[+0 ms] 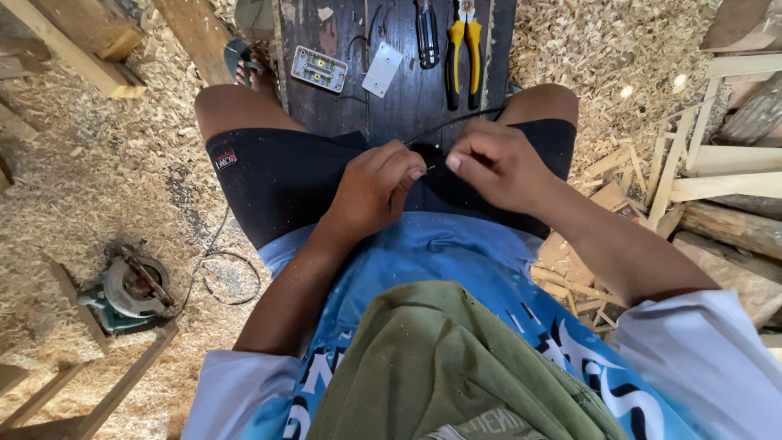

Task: The person sits on the floor of a workshop and prepares electrical wiring for a small switch box. They use pliers to cut and strip insulation from wire ends, twist the exposed strands by hand, and repeatedly work the wires between their lap and the component on the bench.

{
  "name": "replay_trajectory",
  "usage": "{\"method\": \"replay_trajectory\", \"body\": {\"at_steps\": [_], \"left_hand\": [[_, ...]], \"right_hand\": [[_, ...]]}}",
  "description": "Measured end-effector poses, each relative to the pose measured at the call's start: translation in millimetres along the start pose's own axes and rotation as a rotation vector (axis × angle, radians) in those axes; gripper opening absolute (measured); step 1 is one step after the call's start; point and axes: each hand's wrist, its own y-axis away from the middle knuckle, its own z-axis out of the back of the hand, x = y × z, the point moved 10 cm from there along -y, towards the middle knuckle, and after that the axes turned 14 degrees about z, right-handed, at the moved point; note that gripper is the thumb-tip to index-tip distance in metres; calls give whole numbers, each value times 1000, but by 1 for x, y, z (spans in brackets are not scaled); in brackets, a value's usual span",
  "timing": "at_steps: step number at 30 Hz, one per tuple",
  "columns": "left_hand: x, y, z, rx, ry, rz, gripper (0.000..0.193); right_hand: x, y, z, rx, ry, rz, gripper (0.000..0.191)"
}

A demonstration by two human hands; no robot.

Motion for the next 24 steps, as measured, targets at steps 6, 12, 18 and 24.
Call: {"method": "replay_trajectory", "body": {"at_steps": [6, 12, 18, 24], "left_hand": [[8, -3, -1, 74, 143, 100, 11], [5, -5, -3, 99, 199, 105, 10], [4, -2, -2, 75, 165, 88, 6], [9, -1, -6, 56, 109, 103, 5]], "right_hand": [[54, -15, 4, 9, 308, 404, 30], [62, -24, -1, 25, 349, 460, 21], [55, -26, -8, 18, 256, 382, 9], [6, -18, -22, -18, -58, 19, 11]]}}
